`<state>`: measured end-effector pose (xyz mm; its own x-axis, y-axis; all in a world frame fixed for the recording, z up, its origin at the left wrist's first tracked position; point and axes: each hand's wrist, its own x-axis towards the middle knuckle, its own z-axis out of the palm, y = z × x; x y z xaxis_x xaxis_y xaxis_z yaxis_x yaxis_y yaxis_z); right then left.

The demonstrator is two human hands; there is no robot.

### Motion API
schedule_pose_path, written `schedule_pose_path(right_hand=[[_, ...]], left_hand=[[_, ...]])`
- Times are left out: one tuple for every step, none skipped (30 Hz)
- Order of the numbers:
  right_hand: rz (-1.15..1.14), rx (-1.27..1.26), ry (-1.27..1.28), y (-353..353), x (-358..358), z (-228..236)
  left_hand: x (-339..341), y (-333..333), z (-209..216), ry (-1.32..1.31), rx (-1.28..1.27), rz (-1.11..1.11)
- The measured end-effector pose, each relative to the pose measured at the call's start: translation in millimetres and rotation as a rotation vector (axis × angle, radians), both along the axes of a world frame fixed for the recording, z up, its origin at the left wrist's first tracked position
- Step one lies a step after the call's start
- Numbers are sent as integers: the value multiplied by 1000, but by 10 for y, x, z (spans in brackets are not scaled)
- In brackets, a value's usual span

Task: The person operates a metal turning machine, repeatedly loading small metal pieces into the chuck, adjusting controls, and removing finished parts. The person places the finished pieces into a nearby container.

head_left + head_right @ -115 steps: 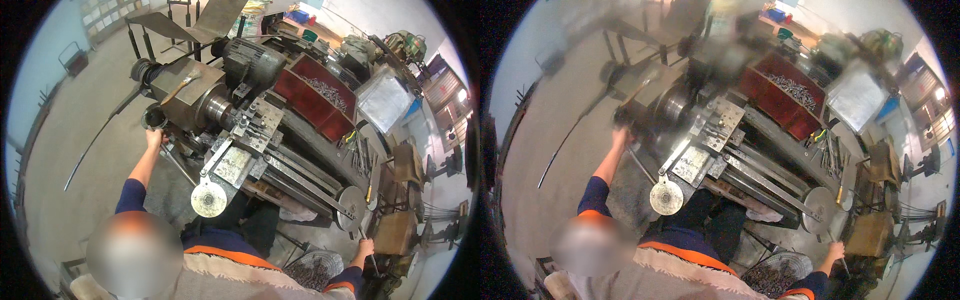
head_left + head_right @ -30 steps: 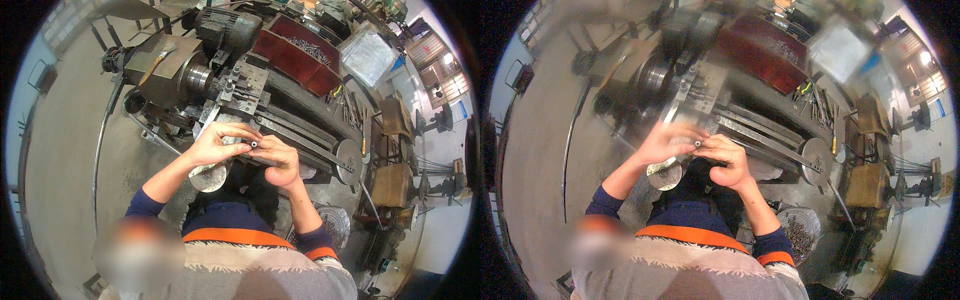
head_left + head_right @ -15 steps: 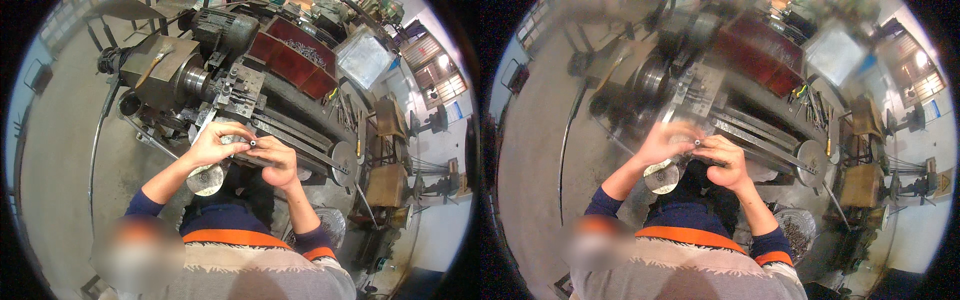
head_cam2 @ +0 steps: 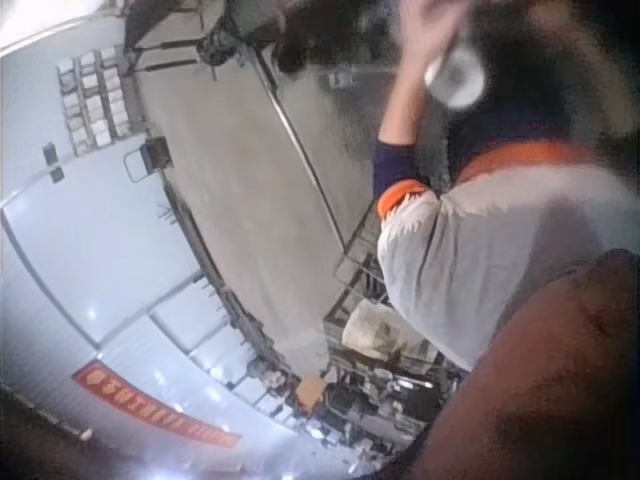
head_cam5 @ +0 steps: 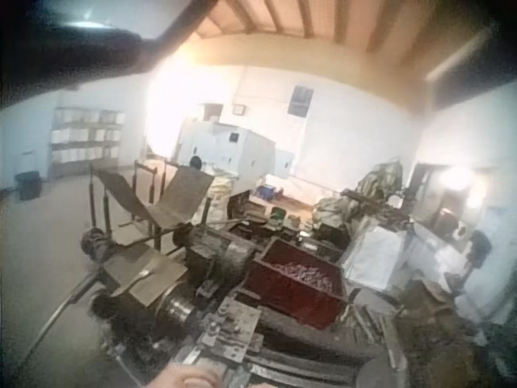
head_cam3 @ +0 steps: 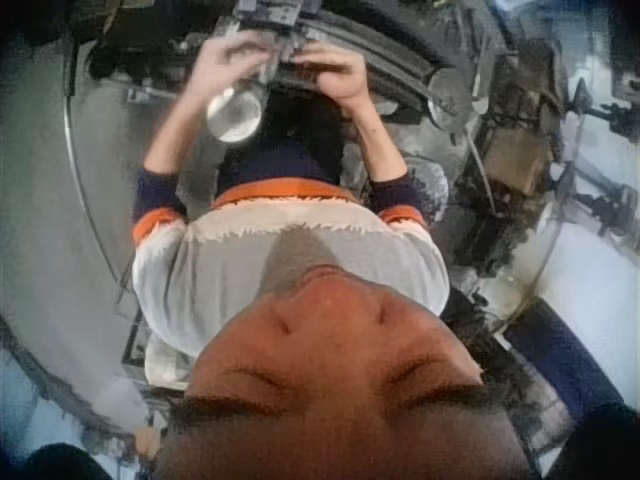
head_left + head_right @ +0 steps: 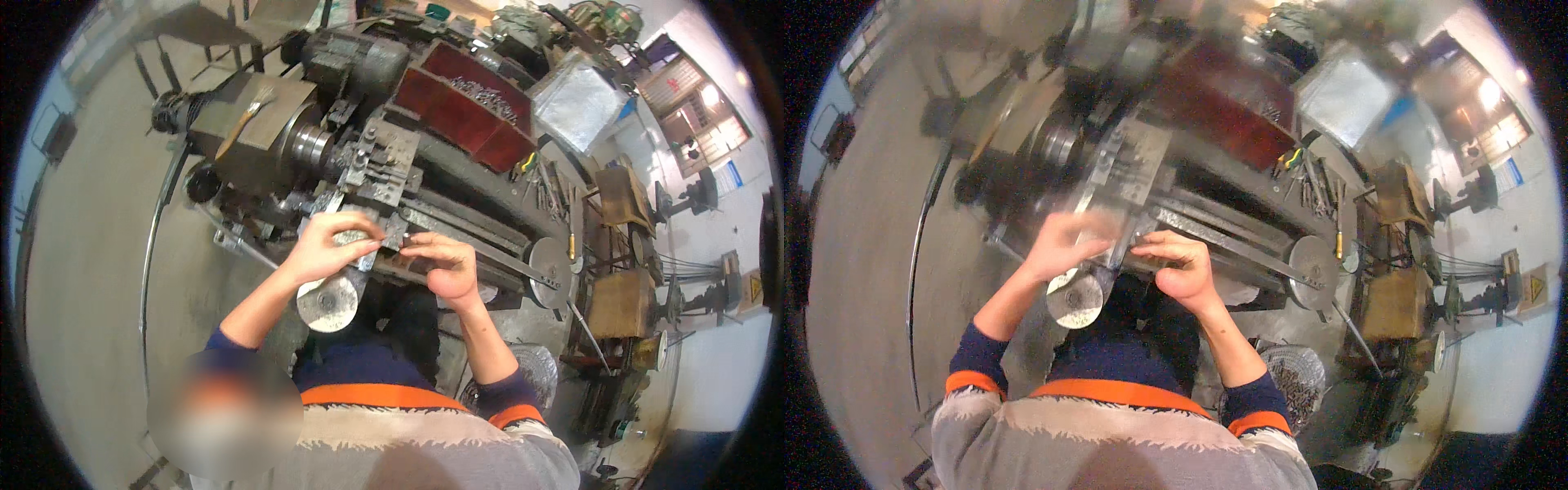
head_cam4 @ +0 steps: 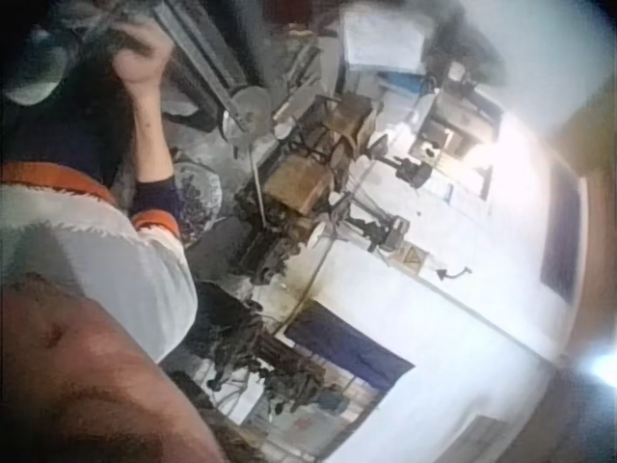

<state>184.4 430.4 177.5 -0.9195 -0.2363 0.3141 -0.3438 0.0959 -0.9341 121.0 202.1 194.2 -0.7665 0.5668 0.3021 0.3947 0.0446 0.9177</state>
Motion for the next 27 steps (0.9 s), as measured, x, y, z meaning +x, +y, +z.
schedule_pose_path(right_hand=[[-13, 1, -18, 73, -30, -22], [-37, -12, -9, 156, -70, -15], [-58, 9, 15, 276, -166, -48], [-83, 68, 40, 428, -284, -80], [-111, 119, 63, 557, -408, -44], [-194, 148, 12, 629, -550, 59], [-231, 284, 73, 846, -762, 95], [-297, 279, 80, 998, -954, 170], [-398, 218, 196, 1197, -1161, 179], [-438, 154, 152, 1395, -1386, 202], [-447, -22, 1, 1293, -1408, 435], [-428, -56, 39, 1266, -1482, 447], [-417, -96, 78, 1242, -1528, 411], [-399, 22, 163, 1173, -1484, 315], [-391, 132, 237, 1078, -1403, 153], [-405, 301, 276, 1041, -1339, -62], [-426, 476, 412, 912, -1144, -174], [-405, 411, 181, 699, -855, -136], [-424, 424, 224, 626, -644, -296], [-452, 386, 164, 653, -379, -374], [-557, 317, 110, 731, -149, -631], [-594, 290, 77, 831, 102, -783], [-619, 274, 51, 940, 362, -904], [-682, 334, 75, 1106, 640, -1128], [-702, 395, -67, 1207, 951, -1043], [-823, 220, -74, 1395, 1255, -1330], [-938, 366, -137, 1626, 1585, -1501]], left_hand=[[-7, -88, -23, -7, -21, 28], [-13, -194, -46, -20, -41, 72], [-36, -326, -158, -40, -44, 123], [-17, -439, -209, -146, -27, 179], [10, -543, -187, -277, -43, 252], [-29, -659, -322, -245, 9, 301], [-42, -704, -337, -253, 91, 323], [-64, -749, -348, -256, 94, 346], [-119, -750, -338, -258, 95, 355], [-154, -744, -337, -247, 85, 368], [-148, -774, -348, -240, 76, 395], [-157, -796, -373, -234, 69, 414], [-184, -821, -405, -216, 14, 445], [-245, -834, -476, -197, -41, 459], [-292, -853, -525, -175, -108, 466], [-337, -878, -609, -59, -196, 480], [-368, -955, -740, 57, -280, 491], [-406, -1161, -1022, 2, -248, 497], [-459, -1254, -1229, -61, -218, 500], [-357, -1001, -1031, -61, -343, 532], [-233, -779, -793, -43, -466, 570], [-222, -760, -859, 228, -513, 483], [-190, -678, -831, 204, -498, 471], [-156, -592, -795, 181, -489, 449], [-80, -574, -759, 151, -485, 447], [-199, -666, -942, 295, -475, 398], [-274, -743, -1051, 389, -478, 364]])
